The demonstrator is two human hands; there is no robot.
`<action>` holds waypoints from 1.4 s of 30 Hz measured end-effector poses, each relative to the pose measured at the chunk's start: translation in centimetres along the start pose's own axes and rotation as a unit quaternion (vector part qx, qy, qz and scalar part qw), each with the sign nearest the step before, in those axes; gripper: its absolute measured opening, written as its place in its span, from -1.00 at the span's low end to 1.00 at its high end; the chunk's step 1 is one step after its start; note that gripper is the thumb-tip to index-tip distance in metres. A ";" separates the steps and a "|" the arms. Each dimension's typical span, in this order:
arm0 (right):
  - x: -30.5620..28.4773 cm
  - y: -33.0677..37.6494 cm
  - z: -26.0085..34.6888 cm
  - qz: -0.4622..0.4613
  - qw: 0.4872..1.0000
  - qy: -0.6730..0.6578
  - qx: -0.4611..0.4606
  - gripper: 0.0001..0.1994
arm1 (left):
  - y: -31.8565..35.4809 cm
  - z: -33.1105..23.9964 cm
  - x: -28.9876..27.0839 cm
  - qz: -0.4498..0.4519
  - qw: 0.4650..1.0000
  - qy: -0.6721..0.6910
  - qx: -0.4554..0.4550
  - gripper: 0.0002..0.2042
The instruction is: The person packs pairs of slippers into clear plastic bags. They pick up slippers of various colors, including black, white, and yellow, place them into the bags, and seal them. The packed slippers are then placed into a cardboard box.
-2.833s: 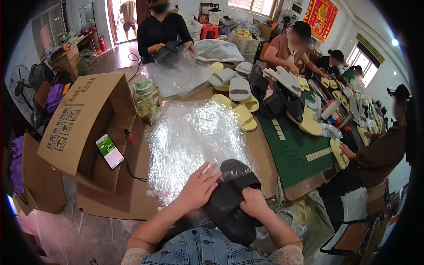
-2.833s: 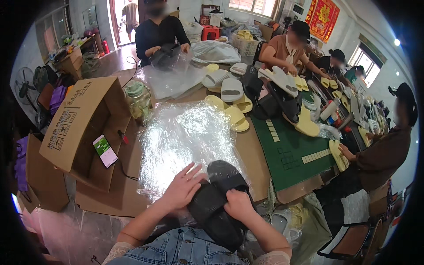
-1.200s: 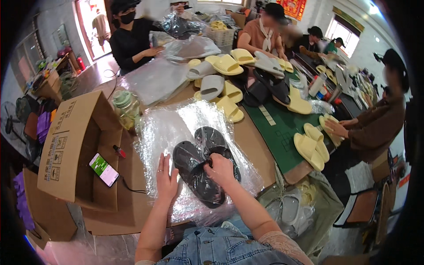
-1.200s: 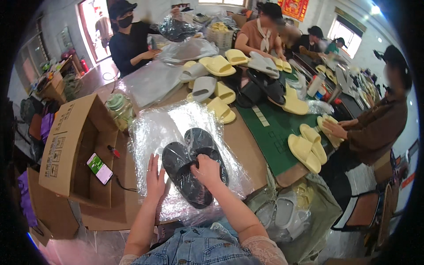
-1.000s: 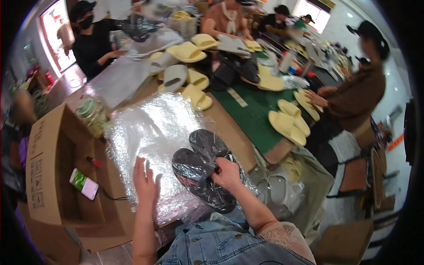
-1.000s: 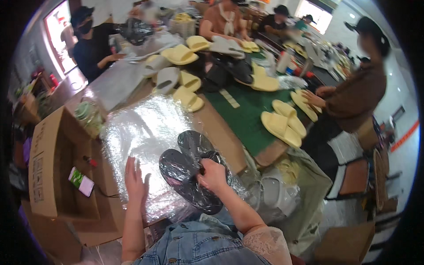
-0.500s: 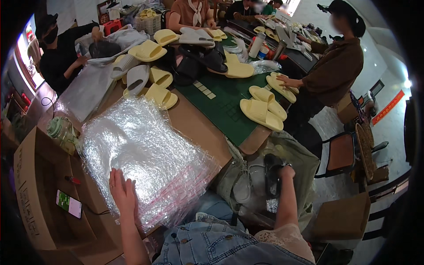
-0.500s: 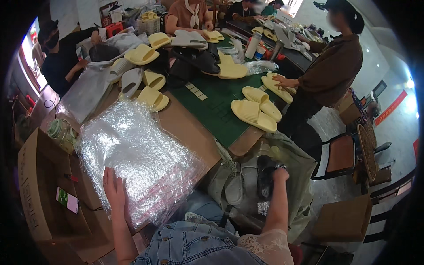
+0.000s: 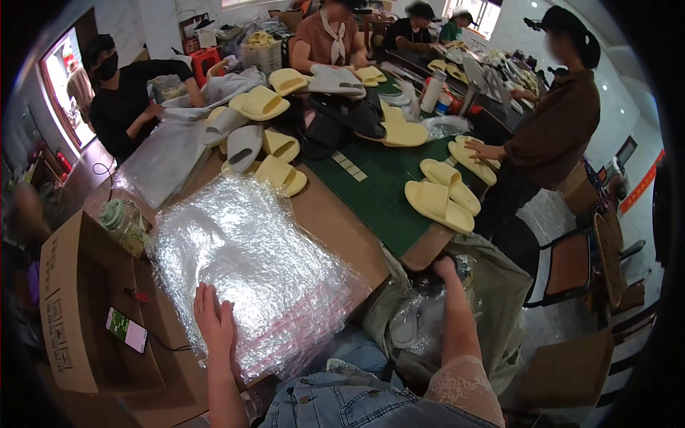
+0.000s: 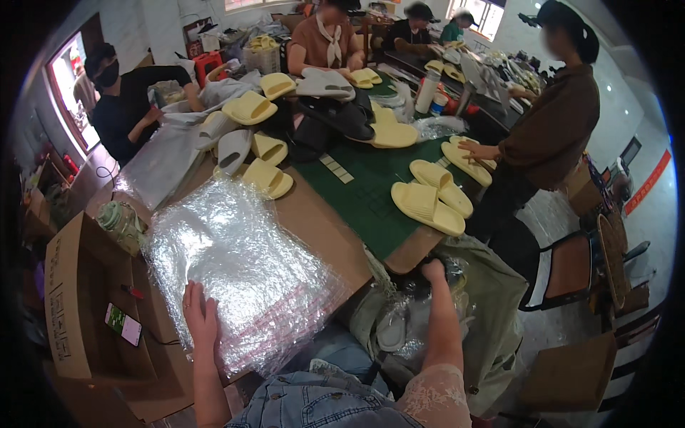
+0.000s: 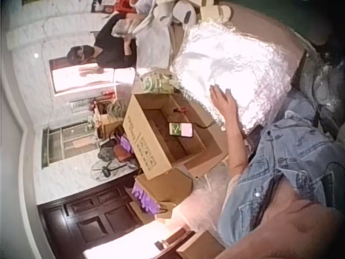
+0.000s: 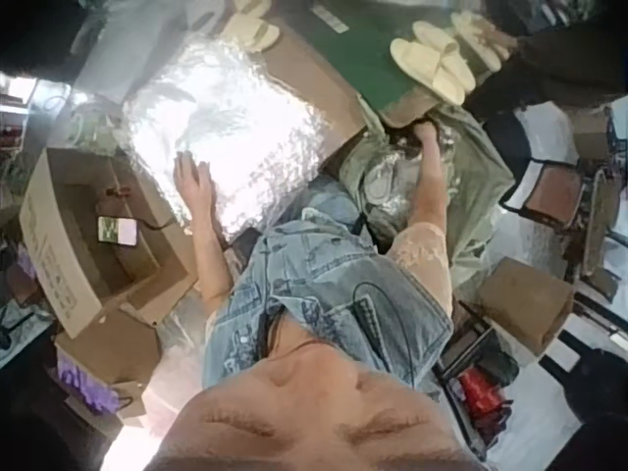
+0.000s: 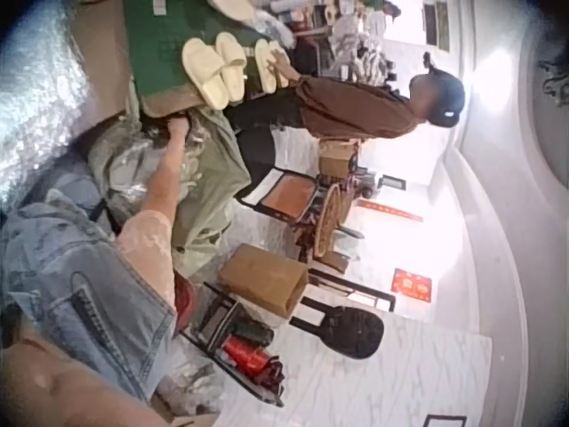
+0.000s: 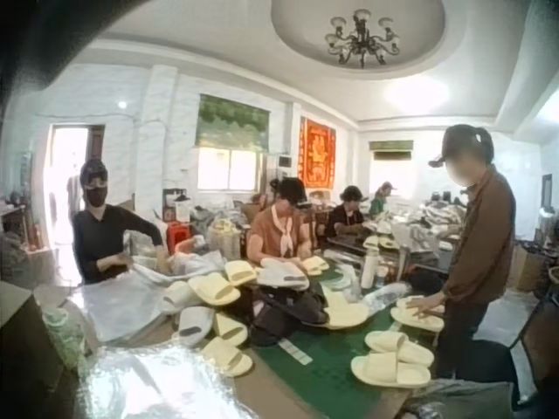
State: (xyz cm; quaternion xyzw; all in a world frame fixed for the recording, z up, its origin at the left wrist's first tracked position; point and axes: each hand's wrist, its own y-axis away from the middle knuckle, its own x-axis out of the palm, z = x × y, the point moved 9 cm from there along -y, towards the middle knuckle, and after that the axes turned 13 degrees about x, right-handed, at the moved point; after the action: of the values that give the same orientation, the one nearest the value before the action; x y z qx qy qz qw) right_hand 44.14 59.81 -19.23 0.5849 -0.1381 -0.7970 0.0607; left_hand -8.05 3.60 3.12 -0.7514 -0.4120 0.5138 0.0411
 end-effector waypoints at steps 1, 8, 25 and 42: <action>-3.3 0.1 -1.7 -0.051 0.994 -0.055 0.082 -0.62 | -0.2 -0.2 0.1 0.000 1.000 0.019 -0.001 -0.51; -20.0 7.0 6.5 -0.400 0.865 -0.285 -0.100 -0.68 | 0.2 -0.4 -0.7 -0.014 1.000 0.001 -0.010 -0.52; -10.8 12.8 27.1 -0.189 0.950 -0.029 -0.245 -0.70 | -0.2 -1.0 -1.1 -0.019 1.000 -0.020 -0.012 -0.48; -9.8 15.4 24.1 -0.185 0.938 -0.156 -0.248 -0.77 | 0.5 -5.8 -0.8 0.166 0.967 0.023 0.192 -0.28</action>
State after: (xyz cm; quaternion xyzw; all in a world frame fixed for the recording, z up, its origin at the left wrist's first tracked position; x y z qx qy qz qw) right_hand 23.28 51.26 0.97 0.4343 0.1672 -0.8845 0.0329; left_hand -3.18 4.80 6.18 -0.7989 -0.1739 0.5656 0.1080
